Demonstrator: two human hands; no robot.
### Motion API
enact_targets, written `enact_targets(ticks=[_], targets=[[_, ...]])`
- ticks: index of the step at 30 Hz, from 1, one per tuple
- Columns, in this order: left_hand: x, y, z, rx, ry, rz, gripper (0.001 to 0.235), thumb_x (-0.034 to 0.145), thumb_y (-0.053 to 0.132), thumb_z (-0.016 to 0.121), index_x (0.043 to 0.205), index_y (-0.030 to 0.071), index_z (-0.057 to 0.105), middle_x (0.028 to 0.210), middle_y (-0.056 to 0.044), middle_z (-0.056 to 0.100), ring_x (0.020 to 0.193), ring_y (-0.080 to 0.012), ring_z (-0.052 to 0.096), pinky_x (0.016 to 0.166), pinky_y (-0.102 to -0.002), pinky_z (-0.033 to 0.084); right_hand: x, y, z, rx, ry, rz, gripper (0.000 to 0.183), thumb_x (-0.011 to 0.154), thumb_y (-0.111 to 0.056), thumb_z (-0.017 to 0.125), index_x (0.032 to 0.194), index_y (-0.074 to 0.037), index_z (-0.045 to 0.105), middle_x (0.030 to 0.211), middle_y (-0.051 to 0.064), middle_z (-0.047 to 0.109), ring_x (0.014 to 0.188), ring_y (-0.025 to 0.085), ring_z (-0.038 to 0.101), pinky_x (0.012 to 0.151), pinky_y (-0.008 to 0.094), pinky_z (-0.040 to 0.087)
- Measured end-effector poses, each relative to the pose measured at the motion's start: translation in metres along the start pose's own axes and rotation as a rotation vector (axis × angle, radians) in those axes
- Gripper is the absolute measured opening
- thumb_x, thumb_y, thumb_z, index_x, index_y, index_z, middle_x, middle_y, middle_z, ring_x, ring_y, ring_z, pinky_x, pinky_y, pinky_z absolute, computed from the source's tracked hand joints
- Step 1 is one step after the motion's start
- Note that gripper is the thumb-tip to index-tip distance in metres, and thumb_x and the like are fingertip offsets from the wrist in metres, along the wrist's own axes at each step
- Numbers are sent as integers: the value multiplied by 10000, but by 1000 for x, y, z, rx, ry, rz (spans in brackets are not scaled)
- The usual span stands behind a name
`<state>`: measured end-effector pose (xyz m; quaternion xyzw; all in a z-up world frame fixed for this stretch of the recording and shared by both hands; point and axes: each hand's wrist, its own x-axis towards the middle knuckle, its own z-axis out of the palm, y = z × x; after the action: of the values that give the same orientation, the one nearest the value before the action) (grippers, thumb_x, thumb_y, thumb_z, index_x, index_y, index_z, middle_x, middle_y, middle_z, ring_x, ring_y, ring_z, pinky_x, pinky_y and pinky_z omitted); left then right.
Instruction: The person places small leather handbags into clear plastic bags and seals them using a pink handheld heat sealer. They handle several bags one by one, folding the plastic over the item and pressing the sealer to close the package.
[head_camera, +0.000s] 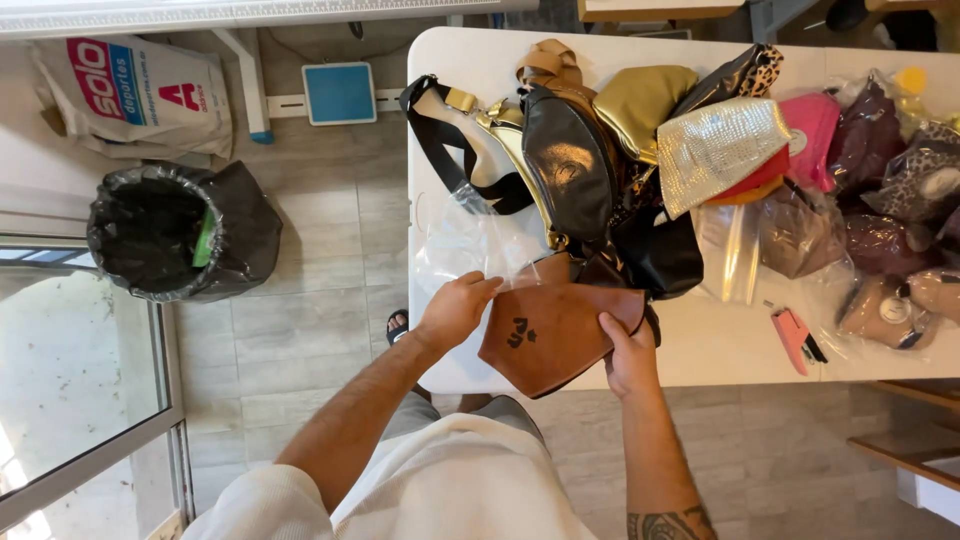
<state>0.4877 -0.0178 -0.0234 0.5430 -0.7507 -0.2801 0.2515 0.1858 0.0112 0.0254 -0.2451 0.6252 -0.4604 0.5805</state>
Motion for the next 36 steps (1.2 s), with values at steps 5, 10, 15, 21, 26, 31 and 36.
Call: enact_targets(ticks=[5,10,15,21,26,31,36], targets=[[-5,22,-9,-29,-39,51,253,1042,207,560,1243,159,706,823,-44,609,659,-314,703,550,-373,585,-6,-9,8,9,84,-195,534,970,-59,677,1470,-96,493,1330,65,620,1180,218,612,1015,474,542],[2,58,-39,41,-120,65,344,1049,227,540,1356,105,634,886,-74,672,721,-292,731,617,-379,607,-19,-18,17,149,159,-191,406,1002,-99,668,1390,-149,558,1201,42,662,1047,227,679,921,466,603],[6,59,-23,58,-57,-12,396,990,227,587,1366,110,628,966,-109,713,814,-338,739,677,-444,620,-26,7,27,418,249,-119,365,1006,-147,679,1349,-173,558,1160,18,674,1010,230,709,886,446,633],[24,86,-27,192,76,-61,353,995,388,595,1222,159,737,888,-49,751,753,-266,756,649,-375,607,-47,3,61,713,182,73,272,972,-140,709,1221,-150,602,1099,81,707,983,315,734,857,534,648],[45,90,-31,161,225,-35,278,971,165,566,1225,169,678,870,-76,750,739,-327,742,697,-437,584,-36,2,55,846,137,109,218,966,-129,720,1161,-144,623,1109,106,738,989,320,748,860,548,650],[59,100,-39,159,420,-143,272,864,215,764,1048,138,579,837,-27,644,798,-268,694,775,-388,501,-13,-8,55,974,101,148,179,978,-130,708,1148,-129,650,1130,99,747,1025,306,745,907,530,642],[68,137,-45,-86,631,-722,1027,637,305,995,1460,163,396,1431,-103,325,1352,-380,369,1131,-557,280,5,5,60,1084,43,174,121,989,-139,699,1109,-134,680,1123,104,762,1031,299,749,915,511,647]])
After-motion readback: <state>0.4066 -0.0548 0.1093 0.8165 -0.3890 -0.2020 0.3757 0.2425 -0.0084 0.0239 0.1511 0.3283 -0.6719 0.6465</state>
